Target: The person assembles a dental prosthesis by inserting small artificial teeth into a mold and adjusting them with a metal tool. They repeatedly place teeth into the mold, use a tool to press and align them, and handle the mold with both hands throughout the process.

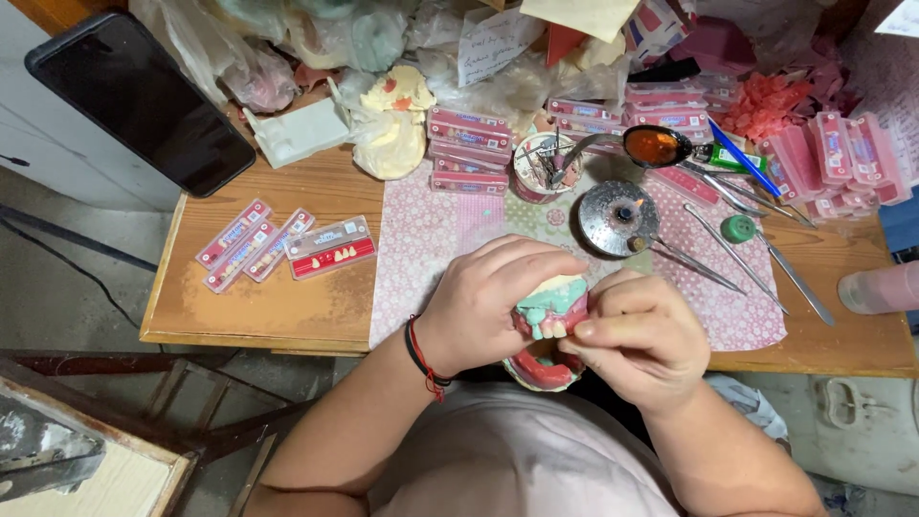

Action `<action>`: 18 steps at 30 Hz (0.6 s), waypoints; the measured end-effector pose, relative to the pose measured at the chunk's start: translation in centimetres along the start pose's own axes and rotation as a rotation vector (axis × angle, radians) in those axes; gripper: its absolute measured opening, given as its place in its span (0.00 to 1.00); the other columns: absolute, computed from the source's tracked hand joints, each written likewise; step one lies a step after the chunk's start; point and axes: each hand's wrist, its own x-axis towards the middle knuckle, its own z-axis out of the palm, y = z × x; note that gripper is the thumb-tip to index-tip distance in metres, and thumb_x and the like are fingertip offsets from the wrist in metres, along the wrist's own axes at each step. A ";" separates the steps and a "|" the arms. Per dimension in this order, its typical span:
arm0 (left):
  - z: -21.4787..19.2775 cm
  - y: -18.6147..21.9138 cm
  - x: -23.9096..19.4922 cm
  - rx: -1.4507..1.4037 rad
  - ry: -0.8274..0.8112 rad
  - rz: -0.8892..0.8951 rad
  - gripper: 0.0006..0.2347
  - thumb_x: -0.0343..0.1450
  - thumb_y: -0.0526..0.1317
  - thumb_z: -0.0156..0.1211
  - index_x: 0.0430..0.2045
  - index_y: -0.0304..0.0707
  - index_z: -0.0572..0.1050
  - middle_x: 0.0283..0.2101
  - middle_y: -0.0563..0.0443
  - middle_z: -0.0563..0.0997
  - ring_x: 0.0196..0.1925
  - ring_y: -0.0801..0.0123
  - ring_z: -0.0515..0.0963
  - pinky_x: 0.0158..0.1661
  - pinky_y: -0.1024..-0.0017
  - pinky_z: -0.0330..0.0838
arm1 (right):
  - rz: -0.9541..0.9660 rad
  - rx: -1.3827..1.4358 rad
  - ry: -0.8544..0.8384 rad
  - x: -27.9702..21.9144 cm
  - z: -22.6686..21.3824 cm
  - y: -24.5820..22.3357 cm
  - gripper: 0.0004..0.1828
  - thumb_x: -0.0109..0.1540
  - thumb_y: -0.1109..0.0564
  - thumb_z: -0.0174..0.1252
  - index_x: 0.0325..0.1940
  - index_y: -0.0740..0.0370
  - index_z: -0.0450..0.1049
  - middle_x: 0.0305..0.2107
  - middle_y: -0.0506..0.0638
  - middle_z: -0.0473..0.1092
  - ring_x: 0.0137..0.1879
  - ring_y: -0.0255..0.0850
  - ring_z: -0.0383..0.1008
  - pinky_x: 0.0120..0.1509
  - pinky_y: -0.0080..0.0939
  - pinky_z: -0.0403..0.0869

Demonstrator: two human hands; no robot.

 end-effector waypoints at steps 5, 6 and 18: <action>0.3 -0.5 -0.3 0.019 -0.003 0.007 0.19 0.70 0.48 0.69 0.52 0.44 0.77 0.47 0.50 0.82 0.51 0.53 0.84 0.52 0.57 0.80 | -0.134 -0.185 -0.030 0.8 0.0 -0.8 0.04 0.55 0.65 0.72 0.32 0.65 0.83 0.27 0.55 0.70 0.29 0.47 0.76 0.31 0.46 0.76; 0.3 -0.5 -0.2 0.032 -0.002 0.019 0.19 0.69 0.47 0.70 0.52 0.43 0.77 0.47 0.50 0.82 0.50 0.53 0.84 0.52 0.57 0.80 | -0.191 -0.240 -0.042 1.0 0.0 -0.7 0.03 0.55 0.66 0.72 0.30 0.66 0.83 0.26 0.56 0.71 0.26 0.48 0.76 0.28 0.45 0.75; 0.4 -0.2 -0.1 0.081 0.004 0.033 0.18 0.67 0.44 0.71 0.51 0.42 0.77 0.46 0.50 0.82 0.49 0.53 0.84 0.52 0.58 0.80 | -0.424 -0.406 -0.188 3.4 0.0 -1.9 0.06 0.57 0.74 0.62 0.28 0.70 0.82 0.22 0.59 0.71 0.22 0.50 0.75 0.23 0.47 0.75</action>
